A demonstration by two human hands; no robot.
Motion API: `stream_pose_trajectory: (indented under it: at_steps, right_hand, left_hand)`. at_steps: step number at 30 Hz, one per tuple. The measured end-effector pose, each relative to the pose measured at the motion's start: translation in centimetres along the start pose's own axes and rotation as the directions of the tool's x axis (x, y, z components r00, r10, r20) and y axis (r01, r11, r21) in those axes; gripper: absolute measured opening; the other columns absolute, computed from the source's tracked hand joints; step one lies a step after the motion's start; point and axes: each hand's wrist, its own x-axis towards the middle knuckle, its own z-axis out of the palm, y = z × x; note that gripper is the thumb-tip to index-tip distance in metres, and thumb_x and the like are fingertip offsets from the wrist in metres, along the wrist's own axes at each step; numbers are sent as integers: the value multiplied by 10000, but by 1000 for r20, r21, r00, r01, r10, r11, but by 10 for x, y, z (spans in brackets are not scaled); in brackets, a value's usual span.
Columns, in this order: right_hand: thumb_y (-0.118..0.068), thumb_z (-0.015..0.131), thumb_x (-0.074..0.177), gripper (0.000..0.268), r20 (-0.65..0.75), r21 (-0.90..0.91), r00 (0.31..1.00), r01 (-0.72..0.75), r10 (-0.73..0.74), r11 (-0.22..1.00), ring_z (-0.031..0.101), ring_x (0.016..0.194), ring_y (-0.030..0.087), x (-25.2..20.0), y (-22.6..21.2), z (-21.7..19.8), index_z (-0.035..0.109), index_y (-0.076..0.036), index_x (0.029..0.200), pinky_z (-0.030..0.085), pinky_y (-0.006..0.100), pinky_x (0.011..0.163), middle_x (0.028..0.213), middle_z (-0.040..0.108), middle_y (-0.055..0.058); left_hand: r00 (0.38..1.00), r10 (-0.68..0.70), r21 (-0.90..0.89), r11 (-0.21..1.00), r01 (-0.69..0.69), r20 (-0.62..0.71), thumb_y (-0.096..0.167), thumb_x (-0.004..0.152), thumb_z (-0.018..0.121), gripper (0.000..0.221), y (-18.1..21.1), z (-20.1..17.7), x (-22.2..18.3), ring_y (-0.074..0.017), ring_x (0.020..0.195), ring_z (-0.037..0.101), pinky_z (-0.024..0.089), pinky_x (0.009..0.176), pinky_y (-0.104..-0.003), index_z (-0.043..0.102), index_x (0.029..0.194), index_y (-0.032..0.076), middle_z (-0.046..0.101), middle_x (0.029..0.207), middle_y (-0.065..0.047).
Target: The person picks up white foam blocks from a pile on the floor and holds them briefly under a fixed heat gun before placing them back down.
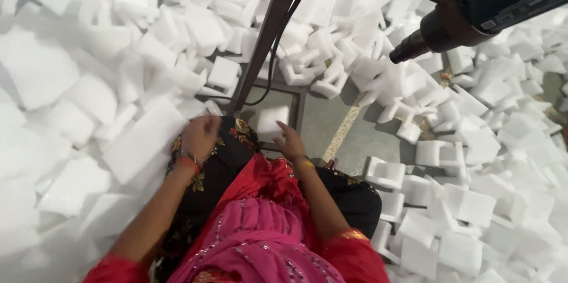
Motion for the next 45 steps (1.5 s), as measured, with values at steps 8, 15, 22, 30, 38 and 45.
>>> stream_pose_trajectory:
  at_steps: [8,15,22,30,38,45]
  right_hand:
    - [-156,613,964,473,-93,821,872,-205,480,533,647,911,155,-245,39,-74,564,-67,1426,548,305,817,1077,688,74]
    - [-166,524,992,466,-117,992,787,69,606,102,662,911,197,-289,66,-57,507,-98,1453,556,378,836,1098,668,93]
    - [-170,547,1003,390,-125,936,826,-86,549,342,648,906,169,-240,35,-57,567,-101,1386,564,343,797,1065,664,77]
    - [-88,621,1000,318,-210,705,972,223,-102,673,588,1112,152,-211,-4,-31,572,-3,1303,469,273,976,1276,612,53]
    - [-439,371,1103,569,-271,762,962,221,-10,609,523,1378,200,-215,19,-21,480,-38,1491,399,327,1163,1492,547,119]
    - [-176,609,924,639,-228,826,941,51,250,562,475,1335,268,-200,0,-31,419,-49,1521,380,416,1140,1485,476,163]
  left_hand:
    - [918,-117,666,723,-182,379,168,969,602,216,-55,59,169,-311,1058,710,585,826,-442,804,1046,182,739,1130,-100]
    - [931,-200,792,596,-131,305,152,1004,547,268,-72,63,153,-254,1031,753,615,793,-412,804,1049,213,781,1112,-48]
    - [954,-231,-404,904,138,-191,263,1091,492,285,-49,0,99,-271,767,713,605,690,-399,525,1284,56,696,909,-126]
    - [812,500,-620,750,-231,301,136,1001,618,406,-3,35,-91,-275,1319,499,484,1099,-421,533,1375,2,465,1343,-171]
    - [647,179,-411,883,227,741,286,919,697,408,46,47,-110,-269,1019,697,579,884,-385,630,1283,114,663,1202,-143]
    - [762,179,5,973,-232,623,400,838,767,442,73,58,-130,-321,979,699,567,855,-395,722,1219,181,632,1145,-177]
